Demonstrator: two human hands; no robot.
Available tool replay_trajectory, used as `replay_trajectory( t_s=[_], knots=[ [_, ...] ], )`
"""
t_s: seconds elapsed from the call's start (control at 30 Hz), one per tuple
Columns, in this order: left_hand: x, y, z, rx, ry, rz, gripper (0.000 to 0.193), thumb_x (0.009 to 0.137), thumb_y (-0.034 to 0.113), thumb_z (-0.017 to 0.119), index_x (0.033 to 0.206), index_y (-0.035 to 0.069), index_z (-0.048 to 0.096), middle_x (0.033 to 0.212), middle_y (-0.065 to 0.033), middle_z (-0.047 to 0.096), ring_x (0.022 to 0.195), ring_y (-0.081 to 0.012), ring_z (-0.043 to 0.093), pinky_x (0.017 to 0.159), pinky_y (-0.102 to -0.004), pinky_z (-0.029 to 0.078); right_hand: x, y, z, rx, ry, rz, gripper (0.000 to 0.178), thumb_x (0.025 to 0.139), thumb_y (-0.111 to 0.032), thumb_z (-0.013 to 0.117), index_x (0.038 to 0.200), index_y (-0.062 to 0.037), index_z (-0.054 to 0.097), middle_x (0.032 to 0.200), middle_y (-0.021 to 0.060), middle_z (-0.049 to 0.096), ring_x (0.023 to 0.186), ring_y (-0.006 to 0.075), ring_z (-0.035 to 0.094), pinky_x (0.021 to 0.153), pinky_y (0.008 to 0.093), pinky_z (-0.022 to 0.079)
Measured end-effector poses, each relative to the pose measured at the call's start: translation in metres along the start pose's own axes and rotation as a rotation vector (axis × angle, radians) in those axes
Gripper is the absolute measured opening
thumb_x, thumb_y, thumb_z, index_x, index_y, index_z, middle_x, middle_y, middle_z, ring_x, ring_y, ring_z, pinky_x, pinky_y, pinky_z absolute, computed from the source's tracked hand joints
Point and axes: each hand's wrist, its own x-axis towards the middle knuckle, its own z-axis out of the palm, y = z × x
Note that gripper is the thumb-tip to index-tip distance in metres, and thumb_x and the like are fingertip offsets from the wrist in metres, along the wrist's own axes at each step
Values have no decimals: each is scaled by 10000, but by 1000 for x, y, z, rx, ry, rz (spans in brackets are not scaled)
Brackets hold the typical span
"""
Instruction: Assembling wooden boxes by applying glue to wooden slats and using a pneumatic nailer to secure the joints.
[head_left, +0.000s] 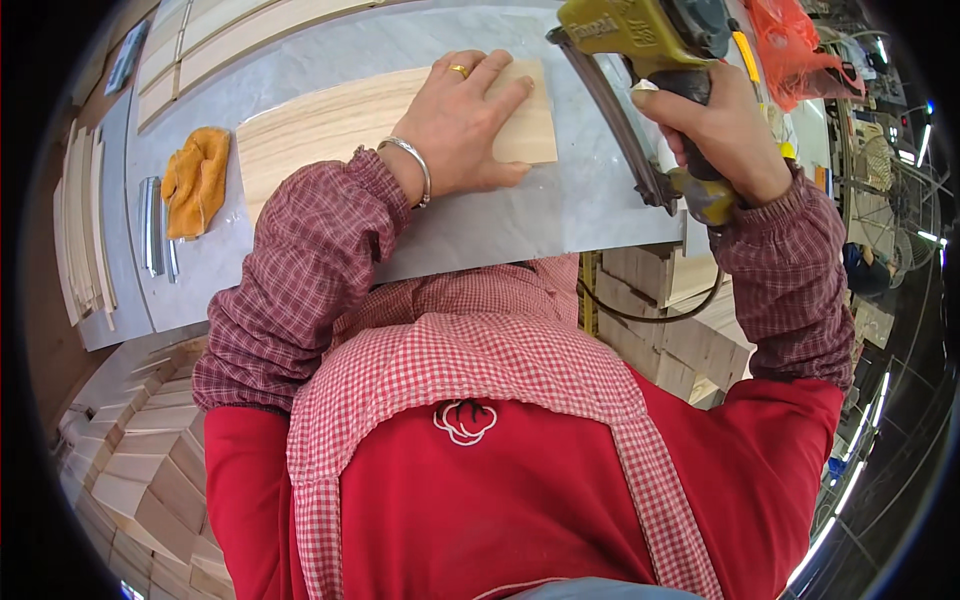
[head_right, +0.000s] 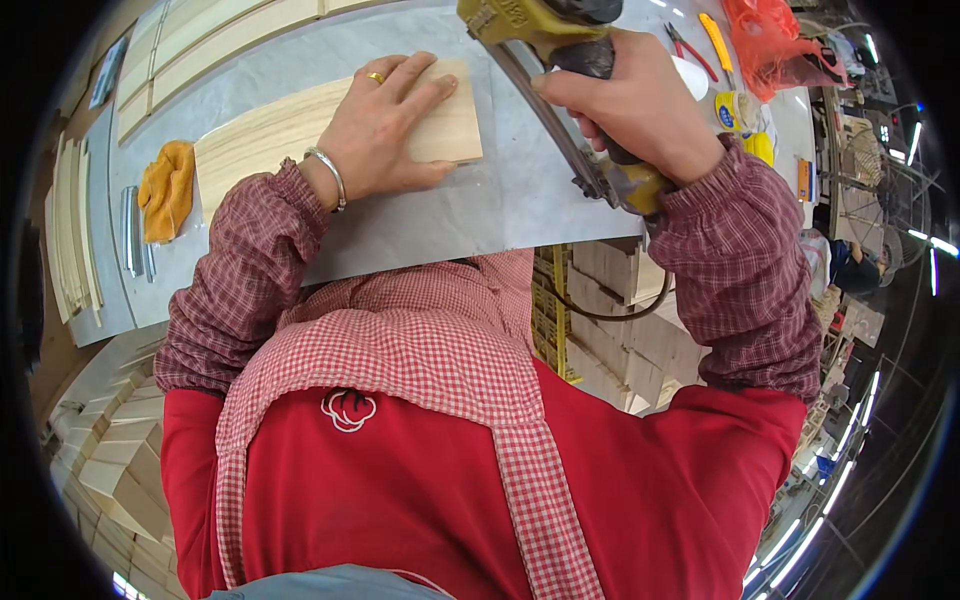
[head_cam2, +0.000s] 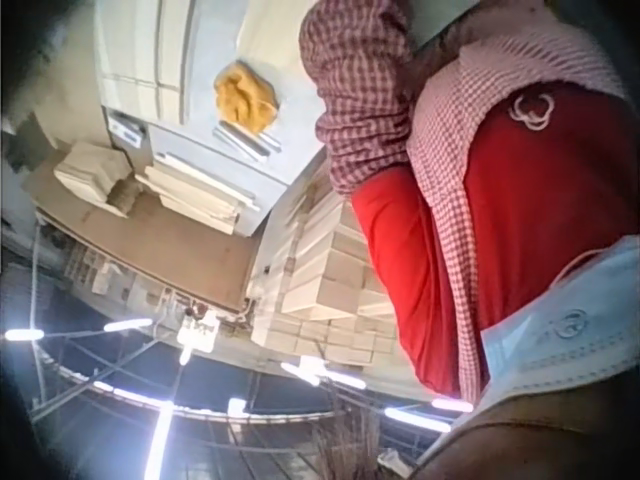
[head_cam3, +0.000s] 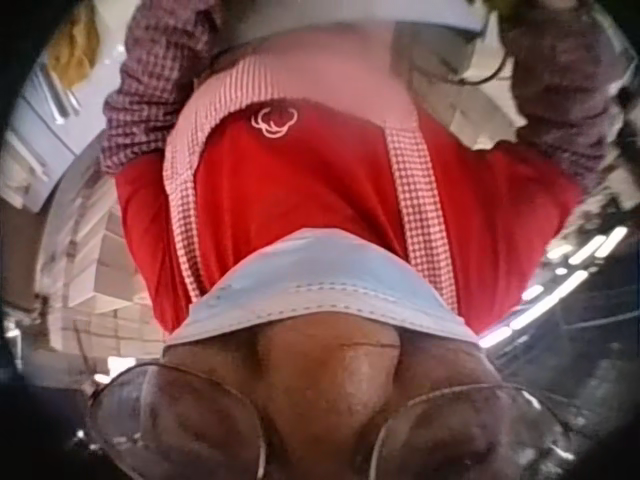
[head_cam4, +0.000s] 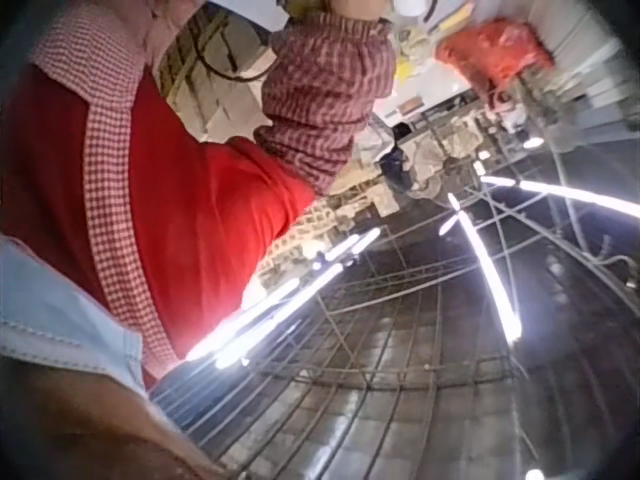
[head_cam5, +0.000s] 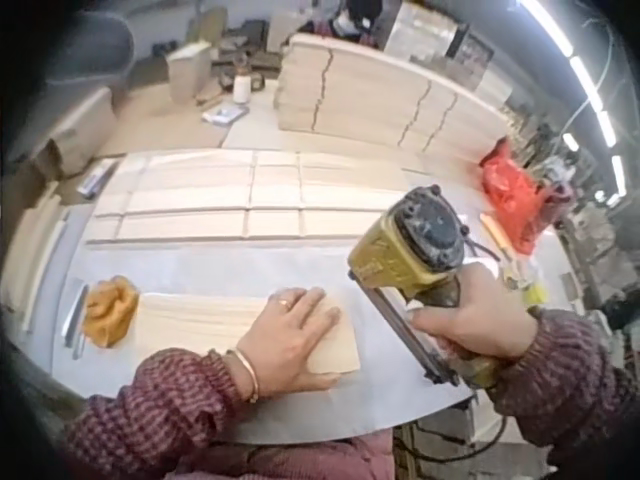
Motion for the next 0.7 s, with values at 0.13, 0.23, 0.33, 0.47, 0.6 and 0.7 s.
replay_trajectory(
  t_s=[0.13, 0.23, 0.33, 0.47, 0.6, 0.7],
  knots=[
    [0, 0, -1, -24, -2, -18, 697, 618, 422, 739, 1206, 106, 539, 1305, -136, 448, 1174, -333, 424, 1023, -398, 337, 11, -3, 2, -28, -71, 10, 230, 740, -187, 644, 795, 30, 589, 505, 29, 510, 407, 103, 446, 405, 217, 358],
    [1, -1, -3, -30, 8, 9, 680, 636, 446, 720, 1178, 77, 537, 1265, -169, 463, 1149, -330, 445, 1043, -399, 286, 9, -4, 1, -29, -87, -1, 220, 740, -187, 644, 771, 26, 599, 501, 30, 510, 403, 101, 444, 404, 216, 356],
    [1, -2, -1, -43, 13, 7, 684, 623, 435, 730, 1171, 74, 540, 1257, -167, 466, 1145, -330, 444, 1042, -399, 287, 1, -8, -1, 11, -41, -9, 209, 741, -178, 643, 766, 26, 607, 497, 30, 510, 400, 99, 441, 404, 215, 355],
    [1, -2, -1, -54, 10, 2, 687, 611, 420, 742, 1172, 79, 541, 1264, -158, 462, 1147, -330, 441, 1033, -399, 305, -2, -4, -7, 17, -6, 0, 198, 743, -162, 646, 774, 31, 617, 494, 29, 511, 394, 96, 435, 401, 214, 352],
    [1, -1, -4, -49, -18, -20, 690, 616, 406, 749, 1197, 103, 535, 1312, -136, 443, 1166, -334, 429, 1009, -396, 358, 2, 3, -12, -86, -48, 57, 199, 747, -143, 654, 816, 42, 623, 496, 27, 513, 390, 93, 429, 394, 213, 347],
    [1, -1, -5, -51, -28, -24, 689, 615, 406, 749, 1197, 106, 535, 1310, -135, 442, 1166, -332, 429, 1009, -397, 357, 4, 3, -11, -64, -60, 61, 205, 751, -129, 663, 859, 40, 622, 497, 25, 512, 386, 91, 420, 385, 215, 338]
  ],
)
